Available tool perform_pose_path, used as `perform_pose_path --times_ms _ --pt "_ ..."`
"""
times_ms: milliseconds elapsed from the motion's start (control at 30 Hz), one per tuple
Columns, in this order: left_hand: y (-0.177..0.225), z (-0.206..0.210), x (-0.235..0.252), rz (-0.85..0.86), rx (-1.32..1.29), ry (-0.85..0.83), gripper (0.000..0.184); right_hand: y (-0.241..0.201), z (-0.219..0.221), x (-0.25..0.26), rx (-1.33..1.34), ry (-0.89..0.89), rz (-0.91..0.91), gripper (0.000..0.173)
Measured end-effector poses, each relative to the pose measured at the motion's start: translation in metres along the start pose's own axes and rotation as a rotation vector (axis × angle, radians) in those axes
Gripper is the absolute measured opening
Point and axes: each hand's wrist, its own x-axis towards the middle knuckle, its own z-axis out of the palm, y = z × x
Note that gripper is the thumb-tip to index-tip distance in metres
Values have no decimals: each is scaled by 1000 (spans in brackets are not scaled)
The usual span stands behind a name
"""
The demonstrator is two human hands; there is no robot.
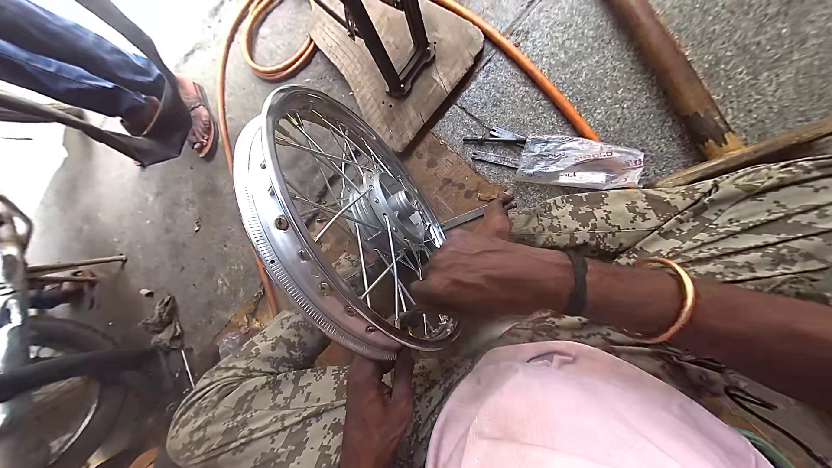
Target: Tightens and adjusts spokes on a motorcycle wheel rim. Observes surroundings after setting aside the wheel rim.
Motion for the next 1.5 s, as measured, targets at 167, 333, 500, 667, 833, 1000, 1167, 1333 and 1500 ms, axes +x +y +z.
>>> perform_pose_path --times_ms 167,333,500,667,833,1000,1167,1333,1500 --pt "-7 -3 1 41 68 -13 22 -23 -33 37 -168 -88 -94 20" --pt "-4 -3 -1 27 9 -19 16 -3 26 -21 58 96 99 24" --pt "-13 5 -8 25 -4 38 22 3 73 -81 193 410 331 29" --pt "-18 19 -7 -22 -64 36 34 -1 80 -80 119 334 333 30" --pt "-10 21 -2 -39 -55 -2 29 -3 73 -75 125 336 288 28" --pt "-12 34 2 -35 -90 27 36 3 46 -65 -13 213 152 27" --pt "-8 39 9 -12 -86 5 30 -3 -26 -14 -180 -20 11 24" --pt "11 5 14 -17 -61 -25 25 -16 -24 -11 -121 -6 82 24" --pt "8 -10 -6 -73 -76 -41 34 -56 66 -62 219 170 371 22"
